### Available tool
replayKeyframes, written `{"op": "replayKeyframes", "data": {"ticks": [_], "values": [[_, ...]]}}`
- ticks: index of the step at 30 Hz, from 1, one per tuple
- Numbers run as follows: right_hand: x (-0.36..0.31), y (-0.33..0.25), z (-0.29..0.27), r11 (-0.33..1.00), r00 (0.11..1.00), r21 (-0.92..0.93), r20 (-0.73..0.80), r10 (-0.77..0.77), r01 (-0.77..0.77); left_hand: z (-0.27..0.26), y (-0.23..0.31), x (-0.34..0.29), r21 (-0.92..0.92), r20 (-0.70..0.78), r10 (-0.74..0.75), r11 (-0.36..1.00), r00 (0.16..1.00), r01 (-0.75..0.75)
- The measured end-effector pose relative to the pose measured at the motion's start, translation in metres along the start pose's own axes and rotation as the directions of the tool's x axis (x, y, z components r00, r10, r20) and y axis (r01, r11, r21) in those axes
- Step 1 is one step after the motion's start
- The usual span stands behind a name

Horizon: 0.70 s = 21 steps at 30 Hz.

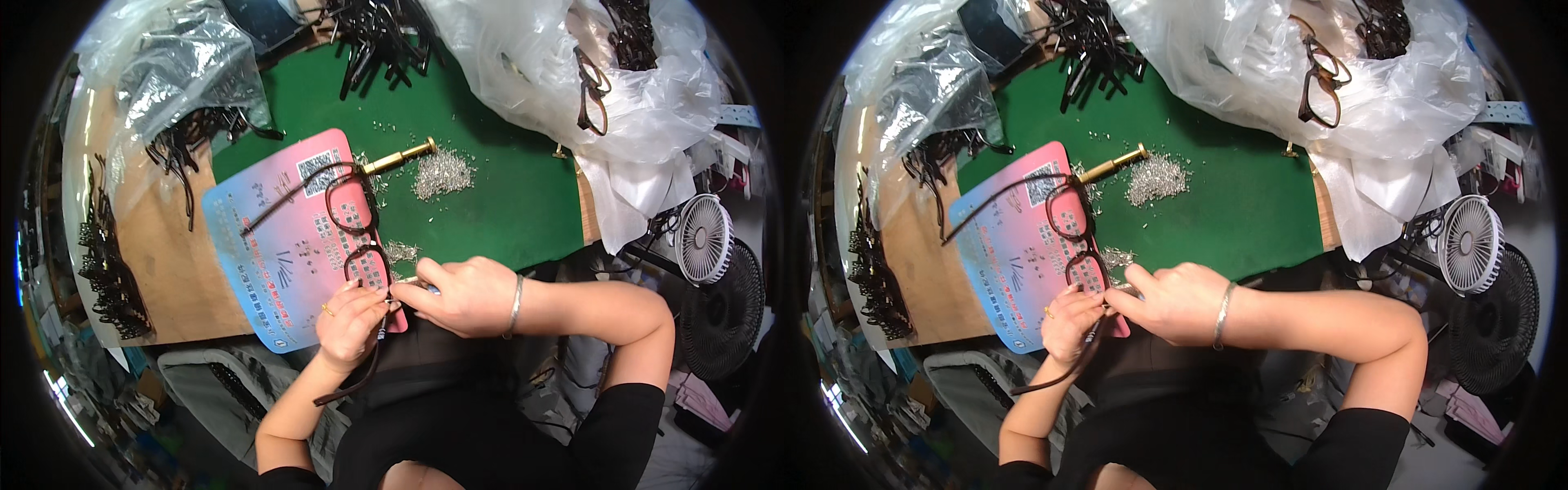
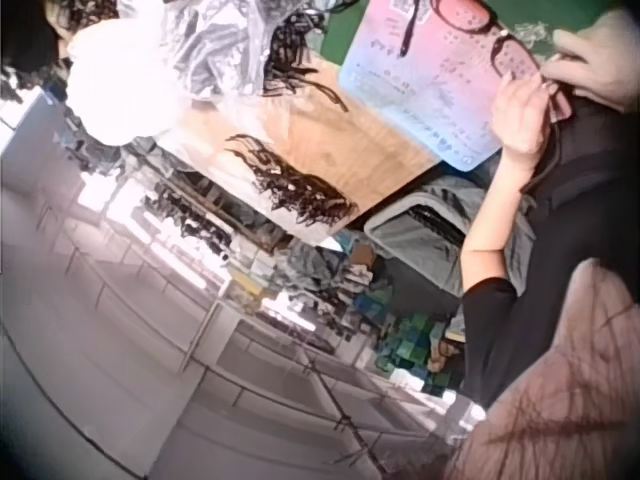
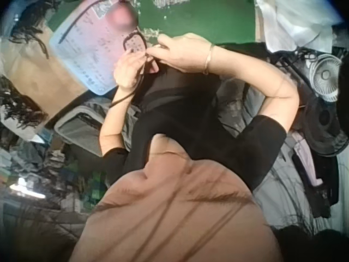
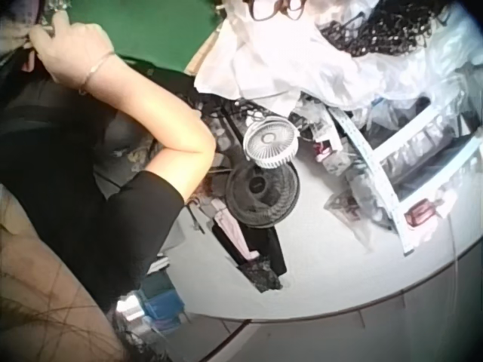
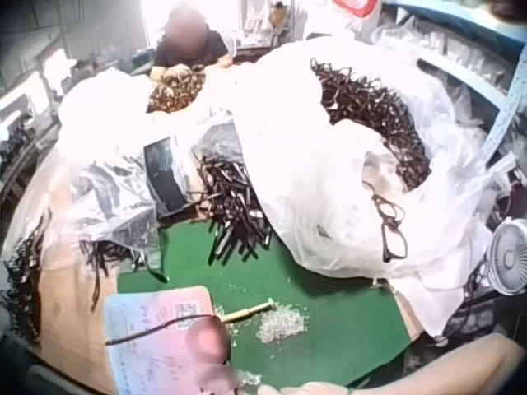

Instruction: The person assembles eyeglasses by inserting small metal screws into the frame hinges using a screwdriver. They repeatedly pick up glasses from a pile, tighten the screws, and place the finished units into a plastic bag. The process is repetitive and performed at a steady pace.

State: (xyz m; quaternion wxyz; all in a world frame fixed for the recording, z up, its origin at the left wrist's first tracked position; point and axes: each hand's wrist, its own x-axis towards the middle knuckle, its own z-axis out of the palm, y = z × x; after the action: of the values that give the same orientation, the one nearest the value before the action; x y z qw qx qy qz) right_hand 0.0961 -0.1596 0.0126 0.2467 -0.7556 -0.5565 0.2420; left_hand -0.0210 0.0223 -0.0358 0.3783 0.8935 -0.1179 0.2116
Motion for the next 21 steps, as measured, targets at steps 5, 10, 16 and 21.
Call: {"op": "replayKeyframes", "data": {"ticks": [5, 10, 16, 21], "values": [[-0.029, -0.002, -0.031, 0.985, 0.969, 0.005, -0.178, 0.17, -0.172, -0.016, 0.01, 0.007, 0.06, 0.064, -0.105, 0.993, 0.992, 0.102], [-0.023, 0.003, -0.011, 0.994, 0.976, -0.032, -0.197, 0.094, -0.102, -0.021, 0.021, 0.033, -0.136, 0.003, -0.189, 0.973, 0.982, 0.188], [-0.021, 0.016, -0.007, 0.988, 0.965, 0.122, -0.235, 0.117, -0.091, -0.065, 0.026, 0.033, 0.243, -0.159, -0.137, 0.954, 0.978, 0.174], [-0.026, 0.017, -0.015, 0.985, 0.976, 0.133, -0.173, 0.134, -0.112, -0.118, -0.012, 0.005, 0.59, -0.212, -0.335, 0.705, 0.918, 0.394]]}}
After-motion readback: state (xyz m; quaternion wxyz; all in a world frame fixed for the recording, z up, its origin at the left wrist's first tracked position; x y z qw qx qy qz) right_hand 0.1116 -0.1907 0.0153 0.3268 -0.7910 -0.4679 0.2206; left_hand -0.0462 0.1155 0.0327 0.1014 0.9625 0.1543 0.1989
